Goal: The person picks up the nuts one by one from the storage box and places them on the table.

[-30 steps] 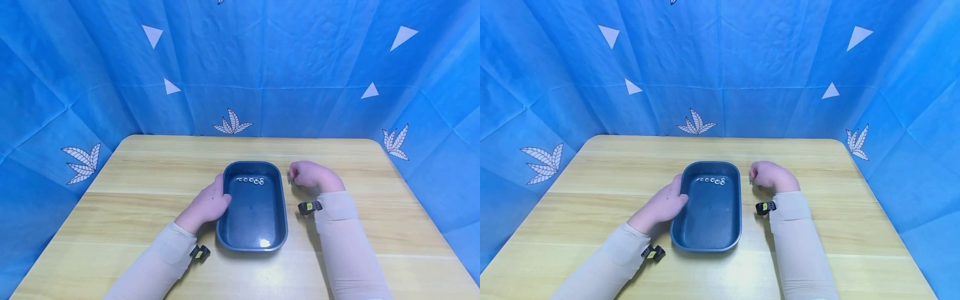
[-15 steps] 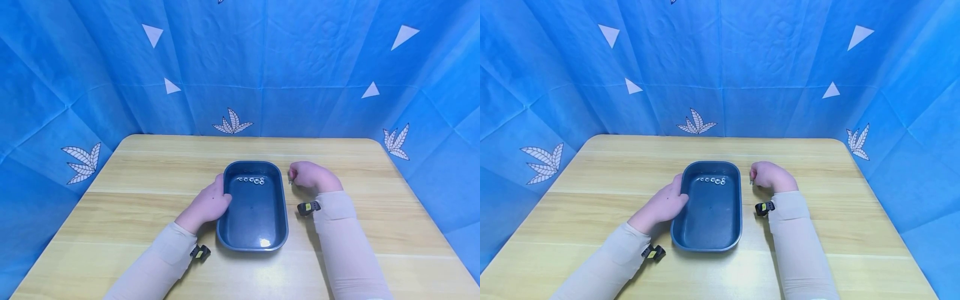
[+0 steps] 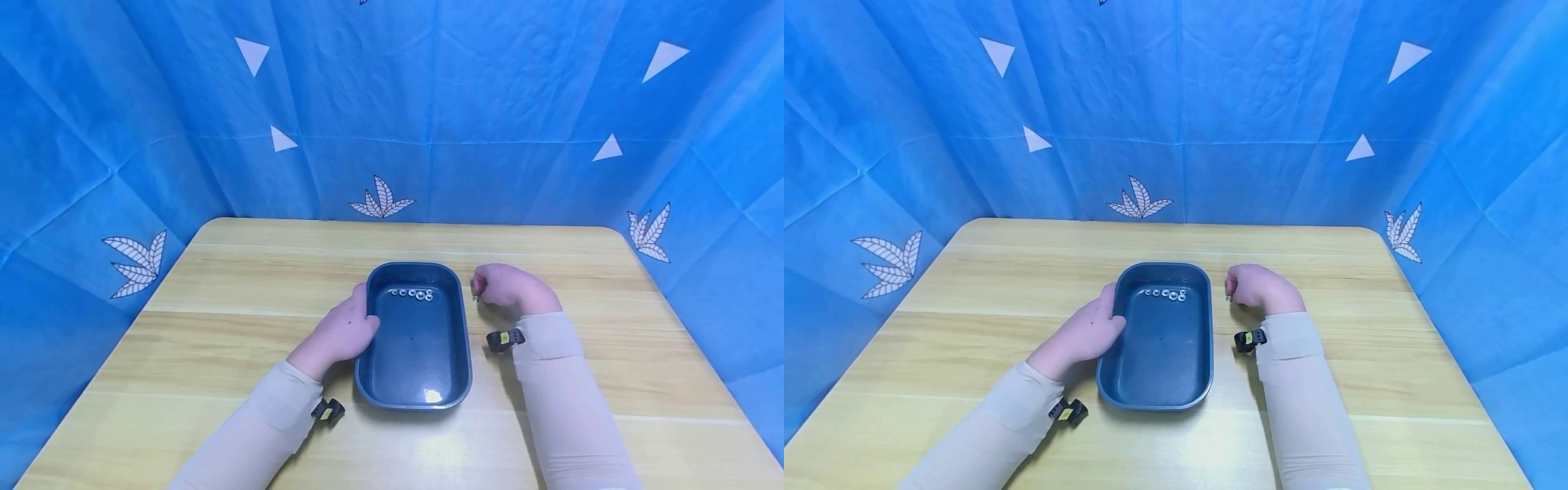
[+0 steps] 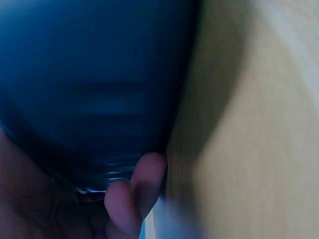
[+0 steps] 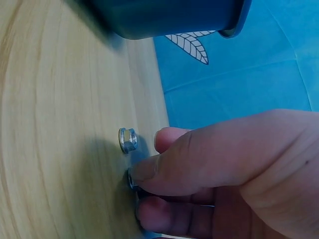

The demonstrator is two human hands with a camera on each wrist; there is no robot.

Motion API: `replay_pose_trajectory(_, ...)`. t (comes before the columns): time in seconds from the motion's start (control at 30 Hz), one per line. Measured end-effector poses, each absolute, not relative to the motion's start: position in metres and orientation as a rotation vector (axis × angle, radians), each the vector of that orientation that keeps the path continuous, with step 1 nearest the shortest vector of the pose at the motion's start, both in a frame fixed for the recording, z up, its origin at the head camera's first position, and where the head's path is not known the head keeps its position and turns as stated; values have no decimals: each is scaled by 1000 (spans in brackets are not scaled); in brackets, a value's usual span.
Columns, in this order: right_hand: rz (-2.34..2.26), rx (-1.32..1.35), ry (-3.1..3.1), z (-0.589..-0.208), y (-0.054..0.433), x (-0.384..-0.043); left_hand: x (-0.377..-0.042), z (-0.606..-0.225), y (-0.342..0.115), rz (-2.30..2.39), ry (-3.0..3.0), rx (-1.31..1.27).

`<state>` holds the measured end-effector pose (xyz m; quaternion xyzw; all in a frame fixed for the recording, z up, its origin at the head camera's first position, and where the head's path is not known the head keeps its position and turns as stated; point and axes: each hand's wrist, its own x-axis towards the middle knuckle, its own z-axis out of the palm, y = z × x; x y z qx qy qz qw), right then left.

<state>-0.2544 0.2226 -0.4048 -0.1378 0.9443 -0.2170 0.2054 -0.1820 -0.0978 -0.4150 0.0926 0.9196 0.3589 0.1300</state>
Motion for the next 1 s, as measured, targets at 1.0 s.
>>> replay_pose_trajectory(1.0,-610,-432,2725,-371,219,-242,-182,-416,-97,1031,2682,258)
